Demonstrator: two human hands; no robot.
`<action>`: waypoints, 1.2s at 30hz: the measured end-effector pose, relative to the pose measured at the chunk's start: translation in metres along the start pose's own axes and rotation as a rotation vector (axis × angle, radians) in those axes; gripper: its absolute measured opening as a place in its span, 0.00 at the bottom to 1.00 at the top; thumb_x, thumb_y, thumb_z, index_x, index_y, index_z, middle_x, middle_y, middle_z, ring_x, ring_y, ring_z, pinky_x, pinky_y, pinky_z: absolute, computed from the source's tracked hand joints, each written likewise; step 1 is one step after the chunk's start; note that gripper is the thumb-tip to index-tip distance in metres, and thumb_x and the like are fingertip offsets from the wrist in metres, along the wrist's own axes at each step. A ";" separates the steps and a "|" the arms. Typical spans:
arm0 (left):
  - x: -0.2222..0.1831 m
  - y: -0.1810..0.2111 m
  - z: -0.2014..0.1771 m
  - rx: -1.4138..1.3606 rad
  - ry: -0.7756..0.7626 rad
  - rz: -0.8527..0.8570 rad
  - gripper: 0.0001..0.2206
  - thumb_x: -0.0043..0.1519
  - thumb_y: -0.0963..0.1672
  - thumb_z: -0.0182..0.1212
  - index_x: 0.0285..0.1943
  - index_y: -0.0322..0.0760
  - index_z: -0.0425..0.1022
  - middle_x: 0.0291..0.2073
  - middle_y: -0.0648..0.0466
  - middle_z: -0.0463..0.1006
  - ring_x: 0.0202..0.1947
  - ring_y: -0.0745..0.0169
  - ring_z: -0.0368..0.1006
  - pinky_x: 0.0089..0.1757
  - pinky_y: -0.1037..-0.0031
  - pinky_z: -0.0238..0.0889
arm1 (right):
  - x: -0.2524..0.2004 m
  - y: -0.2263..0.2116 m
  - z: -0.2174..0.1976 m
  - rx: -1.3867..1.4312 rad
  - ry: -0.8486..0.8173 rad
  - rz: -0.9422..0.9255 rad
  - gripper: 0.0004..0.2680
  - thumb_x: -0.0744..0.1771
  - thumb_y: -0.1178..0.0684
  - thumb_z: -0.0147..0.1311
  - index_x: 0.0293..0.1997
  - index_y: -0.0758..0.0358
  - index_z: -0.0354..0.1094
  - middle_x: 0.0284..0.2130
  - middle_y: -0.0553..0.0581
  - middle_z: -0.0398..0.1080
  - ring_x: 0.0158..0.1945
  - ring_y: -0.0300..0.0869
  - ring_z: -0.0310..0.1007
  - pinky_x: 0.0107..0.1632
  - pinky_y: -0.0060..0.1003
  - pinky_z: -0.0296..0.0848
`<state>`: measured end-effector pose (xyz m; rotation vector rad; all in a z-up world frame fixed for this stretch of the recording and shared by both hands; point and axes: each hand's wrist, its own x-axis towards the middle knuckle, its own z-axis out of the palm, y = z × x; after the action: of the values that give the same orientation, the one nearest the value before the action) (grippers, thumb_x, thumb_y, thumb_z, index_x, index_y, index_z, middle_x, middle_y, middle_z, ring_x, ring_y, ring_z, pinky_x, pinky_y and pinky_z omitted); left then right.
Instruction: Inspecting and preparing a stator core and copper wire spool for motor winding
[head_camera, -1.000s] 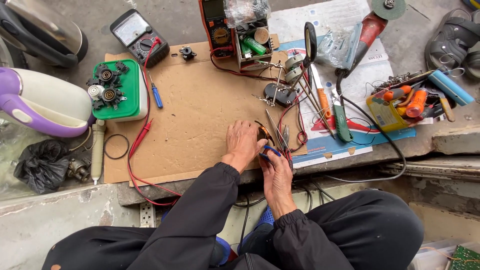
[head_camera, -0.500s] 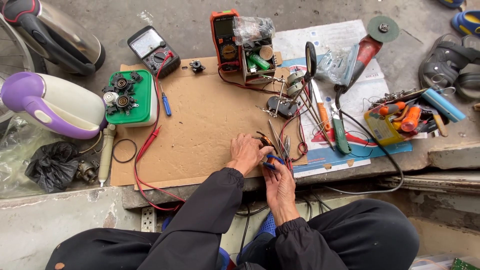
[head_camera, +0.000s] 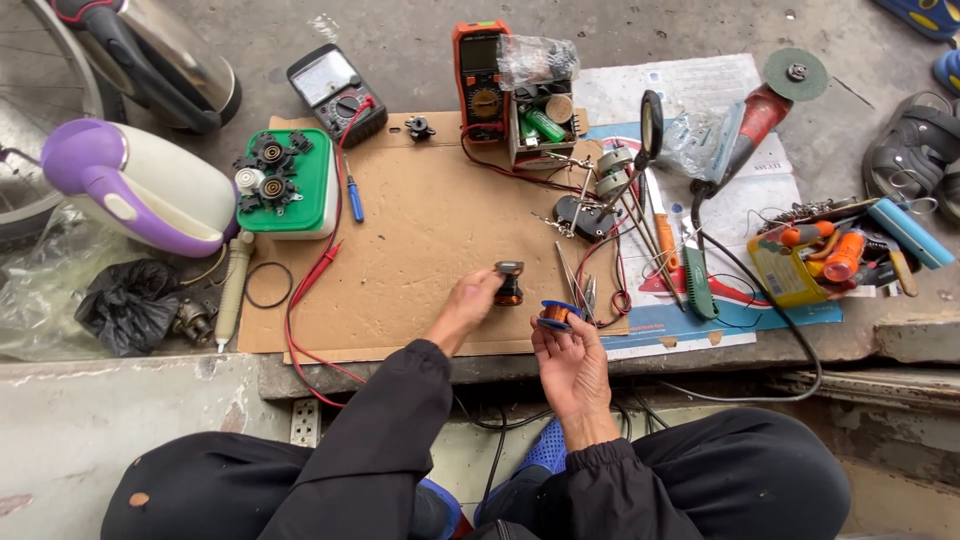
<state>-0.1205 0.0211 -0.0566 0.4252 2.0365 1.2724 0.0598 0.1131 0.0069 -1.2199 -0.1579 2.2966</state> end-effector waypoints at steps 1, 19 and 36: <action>-0.006 0.003 -0.007 -0.003 0.007 -0.001 0.18 0.66 0.55 0.59 0.50 0.49 0.90 0.58 0.49 0.86 0.67 0.44 0.75 0.64 0.52 0.66 | -0.003 -0.001 0.003 -0.006 -0.004 0.004 0.16 0.64 0.56 0.68 0.57 0.66 0.71 0.50 0.68 0.79 0.55 0.58 0.82 0.64 0.50 0.81; -0.022 -0.016 -0.040 0.601 0.305 0.271 0.24 0.58 0.41 0.59 0.67 0.37 0.73 0.55 0.42 0.75 0.62 0.33 0.73 0.55 0.45 0.71 | -0.008 0.016 0.013 -0.142 -0.052 0.090 0.16 0.66 0.50 0.68 0.55 0.69 0.74 0.49 0.72 0.79 0.57 0.63 0.83 0.62 0.46 0.84; -0.029 0.008 -0.082 0.772 -0.022 0.601 0.28 0.60 0.35 0.64 0.70 0.48 0.65 0.53 0.49 0.83 0.62 0.47 0.78 0.58 0.57 0.70 | -0.050 -0.025 0.067 -0.184 -0.170 0.107 0.15 0.69 0.46 0.64 0.54 0.69 0.75 0.49 0.71 0.80 0.56 0.60 0.84 0.59 0.43 0.86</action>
<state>-0.1578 -0.0460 -0.0157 1.4807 2.4178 0.7030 0.0391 0.1185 0.0913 -1.1436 -0.3805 2.5256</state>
